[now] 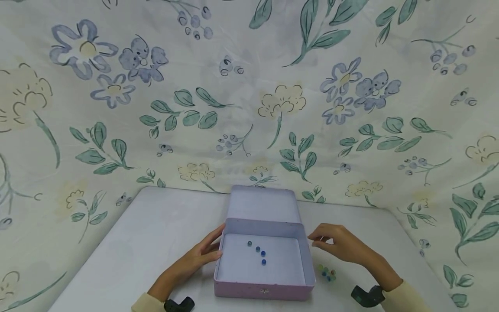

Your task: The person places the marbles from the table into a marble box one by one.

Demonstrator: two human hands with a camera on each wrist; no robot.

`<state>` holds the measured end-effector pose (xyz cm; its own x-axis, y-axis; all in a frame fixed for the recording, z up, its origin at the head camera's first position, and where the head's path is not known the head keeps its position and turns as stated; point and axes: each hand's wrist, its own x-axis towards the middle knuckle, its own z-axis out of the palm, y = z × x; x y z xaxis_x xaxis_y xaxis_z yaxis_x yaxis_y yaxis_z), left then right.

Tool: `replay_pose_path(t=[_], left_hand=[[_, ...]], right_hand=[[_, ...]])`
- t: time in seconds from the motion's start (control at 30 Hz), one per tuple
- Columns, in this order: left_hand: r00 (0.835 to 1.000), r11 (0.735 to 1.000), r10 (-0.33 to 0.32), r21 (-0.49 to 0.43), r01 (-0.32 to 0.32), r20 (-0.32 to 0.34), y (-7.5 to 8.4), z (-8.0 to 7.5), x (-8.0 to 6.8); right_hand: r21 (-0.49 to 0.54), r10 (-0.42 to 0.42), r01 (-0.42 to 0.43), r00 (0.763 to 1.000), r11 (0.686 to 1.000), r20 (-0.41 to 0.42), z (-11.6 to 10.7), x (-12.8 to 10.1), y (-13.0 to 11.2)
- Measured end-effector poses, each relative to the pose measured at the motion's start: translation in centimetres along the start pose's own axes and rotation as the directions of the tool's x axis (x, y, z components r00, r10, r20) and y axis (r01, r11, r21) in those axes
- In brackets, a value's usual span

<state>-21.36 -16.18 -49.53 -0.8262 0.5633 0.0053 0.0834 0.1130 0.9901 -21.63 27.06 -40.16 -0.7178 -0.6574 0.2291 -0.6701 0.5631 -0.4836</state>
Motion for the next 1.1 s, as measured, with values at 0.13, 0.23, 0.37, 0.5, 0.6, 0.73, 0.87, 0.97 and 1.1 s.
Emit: replay_pose_path(t=[0.13, 0.23, 0.37, 0.5, 0.6, 0.73, 0.87, 0.97, 1.1], left_hand=[[1.0, 1.0, 0.002, -0.006, -0.002, 0.004, -0.1, 0.1, 0.0], [1.0, 1.0, 0.0, -0.008, 0.0, 0.005, -0.1, 0.2, -0.1], [1.0, 1.0, -0.009, -0.003, 0.009, 0.004, -0.1, 0.3, -0.1], [1.0, 1.0, -0.015, -0.004, 0.015, -0.003, -0.1, 0.2, -0.1], [1.0, 1.0, -0.021, -0.005, 0.021, -0.006, -0.1, 0.1, -0.1], [1.0, 1.0, -0.012, -0.008, 0.012, 0.003, -0.3, 0.1, 0.0], [1.0, 1.0, -0.004, -0.008, 0.004, 0.011, -0.3, 0.1, -0.1], [1.0, 1.0, -0.011, -0.007, 0.011, 0.005, -0.3, 0.1, 0.0], [1.0, 1.0, -0.011, -0.002, 0.011, -0.001, -0.2, 0.0, 0.0]], right_hand=[[0.026, 0.023, -0.022, 1.0, 0.999, -0.016, 0.2, -1.9, 0.8], [0.042, 0.05, -0.049, 0.999, 0.998, -0.019, 0.4, -3.2, 1.4], [0.062, 0.107, -0.106, 0.994, 0.992, -0.016, 0.5, -4.6, 2.1], [0.074, 0.145, -0.143, 0.989, 0.987, -0.021, 0.6, -5.4, 2.5], [0.086, 0.151, -0.149, 0.988, 0.985, -0.021, 0.9, -6.0, 2.8], [0.116, 0.197, -0.197, 0.98, 0.973, 0.015, 1.5, -6.8, 3.2], [0.144, 0.244, -0.251, 0.968, 0.957, 0.065, 2.3, -7.7, 3.6], [0.17, 0.256, -0.267, 0.963, 0.949, 0.082, 2.9, -8.1, 4.1], [0.175, 0.257, -0.269, 0.963, 0.947, 0.087, 3.4, -8.4, 4.4]])
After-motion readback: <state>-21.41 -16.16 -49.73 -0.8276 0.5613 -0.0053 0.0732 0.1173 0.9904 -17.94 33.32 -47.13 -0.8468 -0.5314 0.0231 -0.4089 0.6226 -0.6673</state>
